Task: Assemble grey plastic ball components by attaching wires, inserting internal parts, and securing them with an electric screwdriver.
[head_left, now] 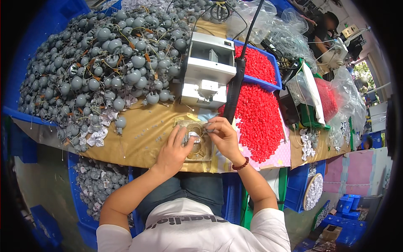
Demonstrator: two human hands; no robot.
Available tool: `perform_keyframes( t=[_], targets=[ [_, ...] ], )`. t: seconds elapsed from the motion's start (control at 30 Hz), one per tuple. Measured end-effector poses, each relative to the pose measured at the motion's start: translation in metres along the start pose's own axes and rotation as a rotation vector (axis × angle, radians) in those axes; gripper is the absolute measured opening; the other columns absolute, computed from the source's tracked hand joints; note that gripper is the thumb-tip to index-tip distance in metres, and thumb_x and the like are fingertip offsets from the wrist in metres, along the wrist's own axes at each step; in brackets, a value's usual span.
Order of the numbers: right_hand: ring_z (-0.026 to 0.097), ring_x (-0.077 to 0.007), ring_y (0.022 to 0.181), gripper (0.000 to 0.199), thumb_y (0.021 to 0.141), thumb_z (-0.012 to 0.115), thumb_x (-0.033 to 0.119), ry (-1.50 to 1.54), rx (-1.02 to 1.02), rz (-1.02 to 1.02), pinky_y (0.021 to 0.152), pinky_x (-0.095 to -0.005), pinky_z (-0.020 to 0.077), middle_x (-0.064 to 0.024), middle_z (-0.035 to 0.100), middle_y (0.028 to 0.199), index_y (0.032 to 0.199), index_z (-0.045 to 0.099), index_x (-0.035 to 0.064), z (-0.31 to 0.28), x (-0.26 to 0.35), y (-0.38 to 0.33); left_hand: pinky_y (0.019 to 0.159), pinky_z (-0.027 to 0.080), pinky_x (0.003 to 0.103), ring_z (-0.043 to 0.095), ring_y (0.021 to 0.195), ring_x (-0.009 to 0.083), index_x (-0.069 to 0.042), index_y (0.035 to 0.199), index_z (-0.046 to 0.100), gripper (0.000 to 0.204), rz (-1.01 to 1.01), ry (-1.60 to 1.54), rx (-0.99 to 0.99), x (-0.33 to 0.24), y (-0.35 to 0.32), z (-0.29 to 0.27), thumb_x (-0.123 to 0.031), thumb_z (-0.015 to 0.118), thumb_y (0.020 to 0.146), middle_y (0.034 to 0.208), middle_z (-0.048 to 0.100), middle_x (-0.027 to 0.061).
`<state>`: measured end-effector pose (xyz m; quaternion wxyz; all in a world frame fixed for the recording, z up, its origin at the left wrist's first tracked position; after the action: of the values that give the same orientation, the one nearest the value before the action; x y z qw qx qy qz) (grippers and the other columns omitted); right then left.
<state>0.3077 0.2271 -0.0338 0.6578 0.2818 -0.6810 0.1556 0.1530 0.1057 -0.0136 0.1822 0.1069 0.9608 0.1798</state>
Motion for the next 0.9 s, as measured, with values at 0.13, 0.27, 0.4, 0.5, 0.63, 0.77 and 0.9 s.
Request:
perform_keyframes(
  t=[0.13, 0.27, 0.4, 0.5, 0.63, 0.77, 0.9],
  targets=[
    [0.067, -0.0166, 0.105, 0.026, 0.089, 0.068, -0.012, 0.474, 0.089, 0.269, 0.091, -0.0286, 0.0576, -0.0052, 0.062, 0.117, 0.113, 0.068, -0.0006, 0.014, -0.003, 0.008, 0.100, 0.054, 0.044, 0.047, 0.137, 0.0441, -0.007, 0.124, 0.068, 0.046, 0.006, 0.011, 0.000, 0.001, 0.001, -0.001, 0.005, 0.064, 0.080, 0.141, 0.051, 0.0233],
    [0.069, -0.0157, 0.099, 0.025, 0.088, 0.073, -0.006, 0.309, 0.218, 0.434, 0.087, -0.0284, 0.0581, -0.0023, 0.068, 0.104, 0.112, 0.068, -0.0010, 0.016, 0.005, 0.016, 0.099, 0.055, 0.044, 0.047, 0.138, 0.0446, -0.007, 0.122, 0.069, 0.044, 0.013, 0.008, -0.002, 0.002, 0.003, 0.000, 0.005, 0.064, 0.080, 0.141, 0.050, 0.0237],
    [0.071, -0.0173, 0.092, 0.030, 0.085, 0.079, 0.002, -0.239, 0.290, 0.250, 0.080, -0.0301, 0.0579, -0.0086, 0.070, 0.104, 0.113, 0.067, -0.0032, 0.023, 0.026, 0.027, 0.100, 0.056, 0.044, 0.046, 0.138, 0.0465, -0.005, 0.117, 0.069, 0.035, 0.035, -0.017, 0.007, 0.005, 0.005, -0.001, 0.000, 0.064, 0.082, 0.139, 0.052, 0.0255],
    [0.070, -0.0223, 0.088, 0.035, 0.083, 0.081, 0.006, -0.411, 0.305, 0.239, 0.078, -0.0340, 0.0565, -0.0130, 0.068, 0.100, 0.114, 0.067, -0.0020, 0.022, 0.029, 0.033, 0.101, 0.055, 0.045, 0.046, 0.138, 0.0470, -0.005, 0.114, 0.069, 0.033, 0.054, -0.018, -0.009, 0.006, 0.006, -0.001, 0.001, 0.064, 0.083, 0.138, 0.053, 0.0257],
    [0.067, -0.0291, 0.087, 0.037, 0.082, 0.081, 0.009, -0.552, 0.294, 0.100, 0.077, -0.0388, 0.0548, -0.0145, 0.065, 0.096, 0.115, 0.067, 0.0013, 0.024, 0.030, 0.035, 0.107, 0.049, 0.049, 0.048, 0.138, 0.0449, -0.006, 0.113, 0.070, 0.035, 0.011, -0.115, 0.013, 0.009, 0.006, 0.000, 0.001, 0.069, 0.079, 0.138, 0.055, 0.0224],
    [0.066, -0.0312, 0.090, 0.042, 0.083, 0.081, 0.010, -0.556, 0.254, 0.155, 0.080, -0.0405, 0.0539, -0.0138, 0.063, 0.099, 0.121, 0.065, 0.0032, 0.024, 0.030, 0.036, 0.104, 0.046, 0.048, 0.054, 0.129, 0.0385, -0.007, 0.110, 0.066, 0.034, -0.061, -0.109, -0.024, 0.008, 0.029, -0.015, -0.011, 0.076, 0.078, 0.128, 0.060, 0.0157],
    [0.064, -0.0324, 0.097, 0.051, 0.082, 0.081, 0.010, -0.570, 0.236, 0.083, 0.082, -0.0417, 0.0529, -0.0143, 0.063, 0.111, 0.129, 0.061, 0.0053, 0.023, 0.039, 0.033, 0.100, 0.045, 0.046, 0.057, 0.119, 0.0315, -0.008, 0.106, 0.064, 0.033, -0.126, -0.116, -0.018, 0.011, 0.040, -0.005, -0.015, 0.077, 0.077, 0.113, 0.063, 0.0105]
  ],
)
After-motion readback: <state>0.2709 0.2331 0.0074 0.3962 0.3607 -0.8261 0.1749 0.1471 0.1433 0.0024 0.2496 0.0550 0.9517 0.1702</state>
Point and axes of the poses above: each hand's wrist, its own y-axis towards the middle knuckle, its own z-axis out of the palm, x = y × z, the point moved 6 cm from there along y, towards the middle knuckle
